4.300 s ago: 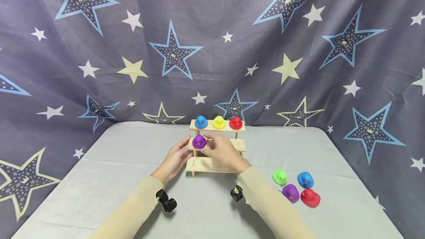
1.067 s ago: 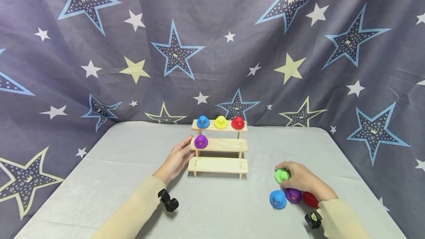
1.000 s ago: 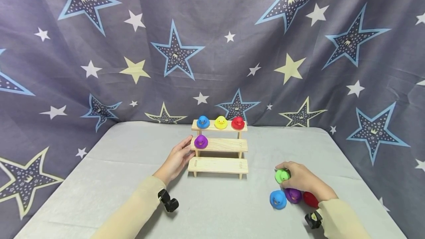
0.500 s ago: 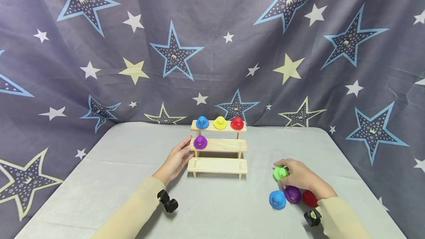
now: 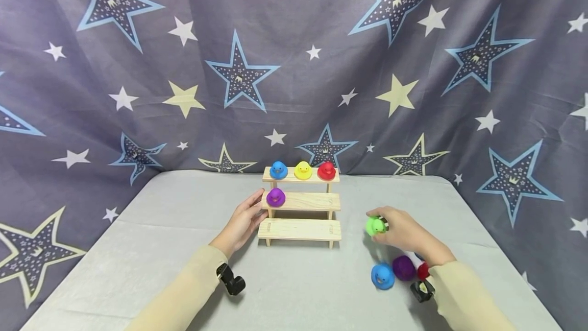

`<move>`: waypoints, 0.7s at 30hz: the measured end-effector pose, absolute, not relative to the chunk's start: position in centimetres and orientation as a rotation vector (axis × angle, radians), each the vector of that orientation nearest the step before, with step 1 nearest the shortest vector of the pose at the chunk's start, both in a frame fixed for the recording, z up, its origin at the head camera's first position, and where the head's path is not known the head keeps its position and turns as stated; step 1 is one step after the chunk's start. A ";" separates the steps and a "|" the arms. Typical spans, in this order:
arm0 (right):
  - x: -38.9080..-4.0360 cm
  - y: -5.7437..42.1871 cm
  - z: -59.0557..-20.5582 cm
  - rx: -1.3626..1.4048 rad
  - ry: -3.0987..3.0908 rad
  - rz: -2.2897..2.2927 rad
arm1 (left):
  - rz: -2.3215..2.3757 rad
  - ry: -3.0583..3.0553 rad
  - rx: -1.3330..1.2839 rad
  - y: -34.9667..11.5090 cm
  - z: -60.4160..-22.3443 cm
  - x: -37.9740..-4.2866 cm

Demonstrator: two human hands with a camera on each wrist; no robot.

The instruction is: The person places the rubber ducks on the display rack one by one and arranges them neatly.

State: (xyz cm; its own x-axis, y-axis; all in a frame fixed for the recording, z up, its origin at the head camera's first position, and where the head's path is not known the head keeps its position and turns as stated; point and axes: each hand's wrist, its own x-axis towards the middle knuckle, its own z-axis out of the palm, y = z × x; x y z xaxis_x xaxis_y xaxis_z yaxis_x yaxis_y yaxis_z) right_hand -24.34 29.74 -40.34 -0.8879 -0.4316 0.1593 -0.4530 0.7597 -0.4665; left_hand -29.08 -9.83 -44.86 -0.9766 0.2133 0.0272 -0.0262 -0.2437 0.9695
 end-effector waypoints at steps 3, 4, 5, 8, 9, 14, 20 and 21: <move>-24.5 29.0 -39.9 0.740 -2.893 0.782 | 2.356 1.825 0.237 -9.9 -44.9 -29.1; -24.6 28.8 -39.7 0.742 -2.887 0.783 | 2.358 1.822 0.237 -9.9 -44.9 -29.1; -24.6 28.5 -39.5 0.748 -2.880 0.786 | 2.359 1.819 0.239 -9.9 -44.9 -29.1; -24.8 27.7 -39.2 0.762 -2.864 0.783 | 2.362 1.815 0.245 -9.9 -44.9 -29.1; -24.8 27.4 -39.1 0.769 -2.851 0.782 | 2.362 1.816 0.246 -9.9 -44.9 -29.1; -25.3 26.1 -39.0 0.799 -2.790 0.781 | 2.364 1.812 0.241 -9.9 -44.9 -29.1; -25.8 24.3 -38.8 0.864 -2.722 0.814 | 2.364 1.812 0.237 -9.9 -45.0 -29.1; -25.9 24.0 -38.8 0.868 -2.714 0.825 | 2.364 1.812 0.238 -9.9 -45.0 -29.2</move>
